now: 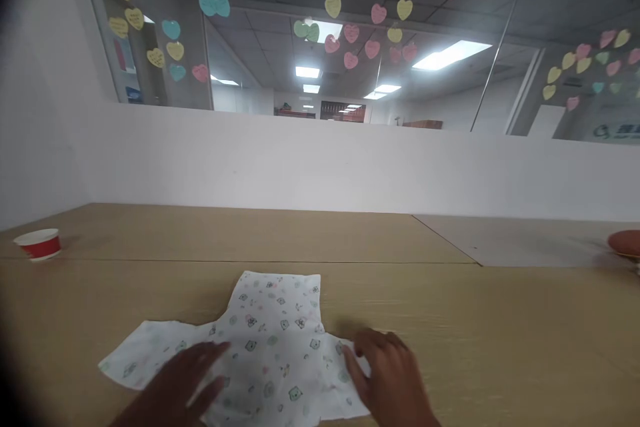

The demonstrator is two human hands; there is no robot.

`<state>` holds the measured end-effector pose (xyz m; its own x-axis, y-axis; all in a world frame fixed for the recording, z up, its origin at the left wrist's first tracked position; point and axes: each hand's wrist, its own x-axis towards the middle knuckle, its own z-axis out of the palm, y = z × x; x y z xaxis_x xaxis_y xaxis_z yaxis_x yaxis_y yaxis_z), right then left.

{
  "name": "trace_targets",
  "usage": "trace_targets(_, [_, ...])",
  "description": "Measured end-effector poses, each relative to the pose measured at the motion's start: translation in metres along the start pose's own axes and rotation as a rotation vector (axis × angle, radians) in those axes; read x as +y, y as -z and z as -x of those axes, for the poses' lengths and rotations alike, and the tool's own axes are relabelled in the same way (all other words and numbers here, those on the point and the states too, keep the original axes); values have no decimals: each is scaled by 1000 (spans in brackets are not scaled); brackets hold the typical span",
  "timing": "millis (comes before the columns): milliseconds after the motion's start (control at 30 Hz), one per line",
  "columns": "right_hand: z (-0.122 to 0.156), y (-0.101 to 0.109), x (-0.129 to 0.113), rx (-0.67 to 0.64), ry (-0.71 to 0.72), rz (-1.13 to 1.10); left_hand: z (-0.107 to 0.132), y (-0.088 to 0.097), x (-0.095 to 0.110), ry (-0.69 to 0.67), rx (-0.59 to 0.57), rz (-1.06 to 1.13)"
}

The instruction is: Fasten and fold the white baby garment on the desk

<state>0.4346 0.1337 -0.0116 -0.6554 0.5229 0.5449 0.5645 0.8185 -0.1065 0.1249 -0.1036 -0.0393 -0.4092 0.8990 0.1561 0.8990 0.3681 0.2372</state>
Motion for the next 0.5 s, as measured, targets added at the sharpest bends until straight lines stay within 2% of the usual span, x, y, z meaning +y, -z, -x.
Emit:
trace_targets(33, [-5,-8,-13,15,17,-56,-5,4,26,-75,-24,8])
trace_targets(100, [-10,-28,-32,-5,87,-114,-15,9,67,-227,-229,-8])
trace_targets(167, [-10,-49,-36,-106,176,-167,-21,10,87,-244,-354,-22])
trace_targets(233, [-8,-64,-30,-221,201,-200,-22,7,91,-232,-390,-34])
trace_targets(300, [-8,-71,-19,-289,191,-208,-19,2,86,-243,-345,-32])
trace_targets(400, [-15,-72,-2,-319,173,-200,-13,-3,79,-267,-261,-9])
trace_targets(500, [-26,-71,18,-326,117,-159,-12,-4,71,-276,-264,23])
